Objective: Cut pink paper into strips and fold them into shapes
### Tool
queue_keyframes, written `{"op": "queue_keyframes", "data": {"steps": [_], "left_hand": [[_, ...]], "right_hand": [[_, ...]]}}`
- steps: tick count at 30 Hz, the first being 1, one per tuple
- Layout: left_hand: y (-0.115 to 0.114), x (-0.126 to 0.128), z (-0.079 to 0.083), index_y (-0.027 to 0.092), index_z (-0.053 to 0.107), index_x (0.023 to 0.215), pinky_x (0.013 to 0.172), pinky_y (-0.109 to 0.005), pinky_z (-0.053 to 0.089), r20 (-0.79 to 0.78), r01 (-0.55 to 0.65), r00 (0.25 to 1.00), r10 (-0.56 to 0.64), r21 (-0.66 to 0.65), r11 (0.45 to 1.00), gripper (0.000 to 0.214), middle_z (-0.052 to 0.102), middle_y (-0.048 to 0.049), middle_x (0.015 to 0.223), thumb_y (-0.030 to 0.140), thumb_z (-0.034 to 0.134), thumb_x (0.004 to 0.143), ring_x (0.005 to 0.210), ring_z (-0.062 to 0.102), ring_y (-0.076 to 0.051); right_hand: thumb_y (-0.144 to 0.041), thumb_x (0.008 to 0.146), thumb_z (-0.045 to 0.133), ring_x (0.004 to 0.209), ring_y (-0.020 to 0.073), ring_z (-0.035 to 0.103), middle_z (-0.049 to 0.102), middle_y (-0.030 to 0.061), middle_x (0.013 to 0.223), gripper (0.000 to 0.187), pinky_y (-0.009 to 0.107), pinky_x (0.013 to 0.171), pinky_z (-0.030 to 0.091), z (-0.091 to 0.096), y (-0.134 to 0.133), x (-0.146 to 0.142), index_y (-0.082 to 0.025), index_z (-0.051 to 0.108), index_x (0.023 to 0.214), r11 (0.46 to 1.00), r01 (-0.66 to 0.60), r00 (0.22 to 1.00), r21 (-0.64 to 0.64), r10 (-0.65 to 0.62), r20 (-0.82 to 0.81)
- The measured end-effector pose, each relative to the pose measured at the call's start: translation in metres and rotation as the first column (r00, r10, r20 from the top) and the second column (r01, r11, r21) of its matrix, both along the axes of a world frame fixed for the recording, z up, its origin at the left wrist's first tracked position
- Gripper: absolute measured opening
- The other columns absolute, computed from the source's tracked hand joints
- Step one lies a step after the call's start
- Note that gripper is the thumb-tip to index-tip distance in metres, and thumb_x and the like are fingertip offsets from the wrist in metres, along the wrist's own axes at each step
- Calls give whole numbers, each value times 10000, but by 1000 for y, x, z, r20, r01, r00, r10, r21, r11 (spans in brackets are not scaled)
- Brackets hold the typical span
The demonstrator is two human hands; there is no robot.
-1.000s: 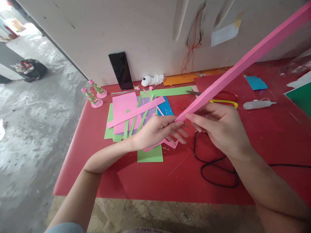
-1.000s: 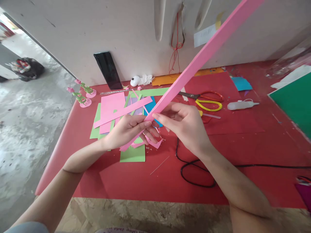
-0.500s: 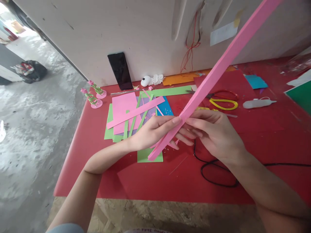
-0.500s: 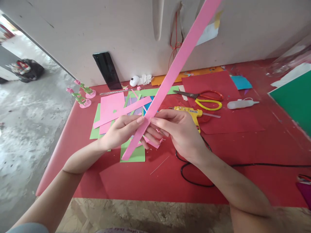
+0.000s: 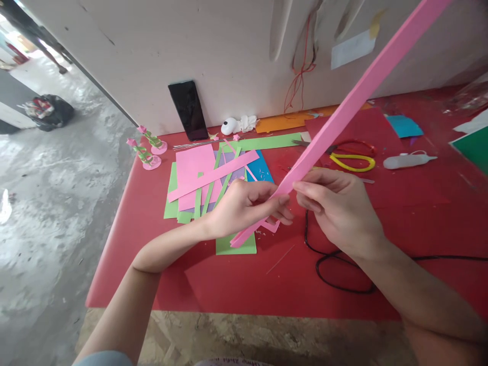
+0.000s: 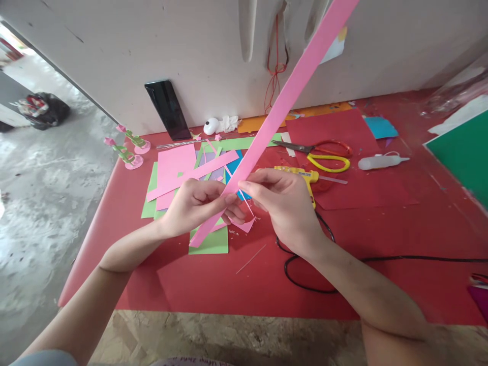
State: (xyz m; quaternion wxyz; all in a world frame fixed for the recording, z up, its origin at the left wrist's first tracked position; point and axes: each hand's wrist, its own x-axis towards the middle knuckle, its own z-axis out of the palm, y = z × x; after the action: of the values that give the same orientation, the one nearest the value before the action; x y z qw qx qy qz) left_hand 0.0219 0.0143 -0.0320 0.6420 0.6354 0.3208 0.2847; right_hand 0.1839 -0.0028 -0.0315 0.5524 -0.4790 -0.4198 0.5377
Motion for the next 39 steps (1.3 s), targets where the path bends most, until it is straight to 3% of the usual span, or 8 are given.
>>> {"op": "queue_keyframes", "data": {"steps": [10,14,18,22,26,30,33,39], "left_hand": [[-2,-1,-2,108,616,736,558,-152,603,190,49,982,-13,-188,981,207,771,-48,720,272,636,862,656,748,-137],[-2,1,0,104,647,810,565,-151,600,147,40,989,-12,-185,982,189,776,-60,772,287,641,855,713,755,-144],[-3,3,-3,92,643,818,574,-148,587,54,29,998,-22,-119,992,189,763,-78,781,273,615,864,722,747,-130],[-3,5,-10,111,576,811,532,-164,562,38,72,997,-68,-124,990,265,724,-57,739,355,541,908,613,706,-99],[-1,4,-10,139,507,793,395,-146,427,107,103,990,-95,-67,992,355,602,22,589,470,488,921,406,536,-37],[1,1,-4,141,516,800,371,-147,287,140,76,987,-81,38,996,339,435,84,499,427,432,960,365,317,-3],[2,-1,-2,138,527,815,384,-157,264,134,76,987,-83,56,996,315,373,92,510,388,419,972,397,280,-10],[-1,-1,-3,148,495,779,412,-172,288,141,78,986,-88,75,994,325,344,94,522,390,405,976,425,293,-20]], "right_hand": [[-125,641,676,390,41,297,342,-73,386,204,234,391,203,5,-6,-1,-206,623,462,999,-42,998,-6,42,-51],[-154,634,715,394,45,291,321,-79,378,247,246,415,190,6,-5,3,-201,571,439,1000,12,999,-16,-12,-50],[-142,703,702,411,58,230,299,-68,393,354,295,465,160,10,1,15,-208,494,424,995,87,996,54,-85,-39],[-72,786,625,441,74,206,285,-52,450,419,318,500,177,14,8,26,-209,444,434,991,113,991,79,-106,-86],[-198,778,685,436,64,272,355,-48,472,332,300,473,188,10,7,22,-207,547,476,999,-28,998,41,30,-53],[-237,747,718,487,61,351,513,-32,581,70,261,452,224,0,-1,12,-238,734,679,973,-229,973,15,228,22],[-224,758,707,509,58,360,530,-31,636,100,253,456,241,-4,-5,9,-289,781,776,976,-218,975,5,218,41],[-229,738,726,535,66,407,620,-19,648,73,244,472,281,-3,-4,6,-264,775,697,971,-241,971,-1,241,5]]}}
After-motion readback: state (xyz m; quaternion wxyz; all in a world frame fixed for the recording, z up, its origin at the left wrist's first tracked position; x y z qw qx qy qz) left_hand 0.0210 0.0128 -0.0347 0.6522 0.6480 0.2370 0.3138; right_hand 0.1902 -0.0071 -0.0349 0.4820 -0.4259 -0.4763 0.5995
